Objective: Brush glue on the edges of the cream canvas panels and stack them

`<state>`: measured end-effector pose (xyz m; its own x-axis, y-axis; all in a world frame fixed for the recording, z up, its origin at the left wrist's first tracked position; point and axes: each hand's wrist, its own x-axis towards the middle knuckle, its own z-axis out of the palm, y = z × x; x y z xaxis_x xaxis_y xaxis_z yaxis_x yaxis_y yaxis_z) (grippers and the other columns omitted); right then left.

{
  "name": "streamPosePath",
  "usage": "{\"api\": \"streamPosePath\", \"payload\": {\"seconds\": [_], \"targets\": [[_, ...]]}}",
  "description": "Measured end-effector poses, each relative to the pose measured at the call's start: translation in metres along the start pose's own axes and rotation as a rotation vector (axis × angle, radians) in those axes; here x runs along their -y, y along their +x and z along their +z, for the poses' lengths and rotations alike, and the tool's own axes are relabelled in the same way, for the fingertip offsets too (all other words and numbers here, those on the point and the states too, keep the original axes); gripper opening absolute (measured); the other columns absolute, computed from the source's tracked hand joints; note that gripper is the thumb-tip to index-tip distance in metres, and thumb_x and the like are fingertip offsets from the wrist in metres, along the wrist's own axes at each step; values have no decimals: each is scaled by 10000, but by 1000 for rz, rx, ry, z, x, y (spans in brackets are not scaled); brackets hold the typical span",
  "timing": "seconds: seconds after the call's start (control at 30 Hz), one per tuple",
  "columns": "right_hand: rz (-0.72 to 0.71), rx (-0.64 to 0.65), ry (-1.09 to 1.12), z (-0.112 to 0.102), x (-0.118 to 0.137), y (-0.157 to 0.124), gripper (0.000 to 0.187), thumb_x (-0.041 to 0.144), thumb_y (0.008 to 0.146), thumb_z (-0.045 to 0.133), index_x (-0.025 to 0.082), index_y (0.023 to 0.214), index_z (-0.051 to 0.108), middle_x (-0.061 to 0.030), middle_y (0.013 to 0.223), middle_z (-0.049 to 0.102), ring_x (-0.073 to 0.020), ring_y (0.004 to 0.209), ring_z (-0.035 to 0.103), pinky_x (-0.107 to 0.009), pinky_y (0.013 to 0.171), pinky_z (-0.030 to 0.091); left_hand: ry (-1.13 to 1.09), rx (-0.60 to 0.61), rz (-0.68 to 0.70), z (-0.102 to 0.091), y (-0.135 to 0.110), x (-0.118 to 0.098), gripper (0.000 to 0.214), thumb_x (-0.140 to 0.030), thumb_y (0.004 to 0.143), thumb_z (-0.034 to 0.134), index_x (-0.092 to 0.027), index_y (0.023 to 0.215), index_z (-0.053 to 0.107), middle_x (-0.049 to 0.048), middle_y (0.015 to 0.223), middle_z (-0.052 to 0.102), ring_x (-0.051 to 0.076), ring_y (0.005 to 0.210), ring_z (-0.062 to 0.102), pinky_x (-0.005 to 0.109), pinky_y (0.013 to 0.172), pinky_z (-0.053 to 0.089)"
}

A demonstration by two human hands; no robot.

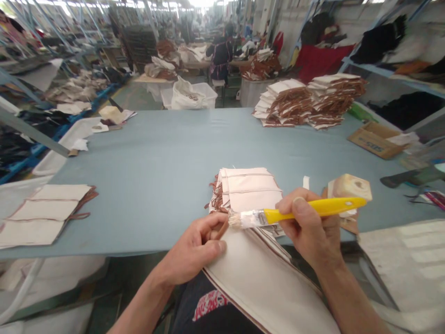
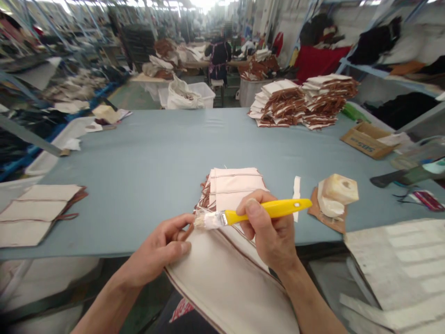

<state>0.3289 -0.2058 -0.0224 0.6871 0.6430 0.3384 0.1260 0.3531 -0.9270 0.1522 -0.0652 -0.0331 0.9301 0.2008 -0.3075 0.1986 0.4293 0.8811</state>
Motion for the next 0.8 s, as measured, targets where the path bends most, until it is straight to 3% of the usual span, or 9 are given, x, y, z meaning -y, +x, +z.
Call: {"api": "streamPosePath", "payload": {"seconds": [0.17, 0.33, 0.53, 0.7, 0.8], "targets": [[-108, 18, -195, 4, 2, 1, 344, 429, 1060, 632, 212, 796, 666, 72, 489, 491, -67, 378, 400, -166, 369, 312, 68, -9, 32, 10, 2, 0, 517, -336, 809, 782, -168, 1293, 709, 39, 866, 692, 146, 694, 579, 216, 638, 495], [-224, 94, -328, 0, -16, -2, 239, 346, 1068, 614, 218, 879, 687, 63, 570, 523, -85, 449, 468, -193, 445, 387, 37, -45, 66, 6, 10, 11, 500, -356, 826, 764, -151, 1279, 712, 55, 926, 715, 127, 665, 558, 217, 631, 484], [-355, -121, -249, -8, -16, -9, 249, 322, 1086, 554, 232, 888, 675, 53, 555, 535, -113, 416, 454, -231, 413, 362, -39, -94, 43, -4, 14, 20, 476, -421, 801, 809, -145, 1183, 740, 45, 884, 715, 124, 668, 600, 177, 590, 460], [-459, 149, -490, -12, 0, -12, 207, 263, 1022, 589, 261, 841, 691, 18, 604, 653, -160, 470, 595, -285, 486, 500, -103, -46, 29, 4, 13, 14, 495, -436, 799, 846, -150, 1191, 750, 64, 928, 750, 126, 684, 634, 181, 625, 497], [-529, 200, -633, -12, 5, -9, 190, 207, 1007, 592, 273, 859, 690, 14, 666, 719, -168, 533, 666, -283, 543, 552, -114, -68, 54, 9, 15, 13, 501, -427, 783, 861, -150, 1186, 755, 65, 916, 756, 123, 661, 621, 182, 599, 483]]}}
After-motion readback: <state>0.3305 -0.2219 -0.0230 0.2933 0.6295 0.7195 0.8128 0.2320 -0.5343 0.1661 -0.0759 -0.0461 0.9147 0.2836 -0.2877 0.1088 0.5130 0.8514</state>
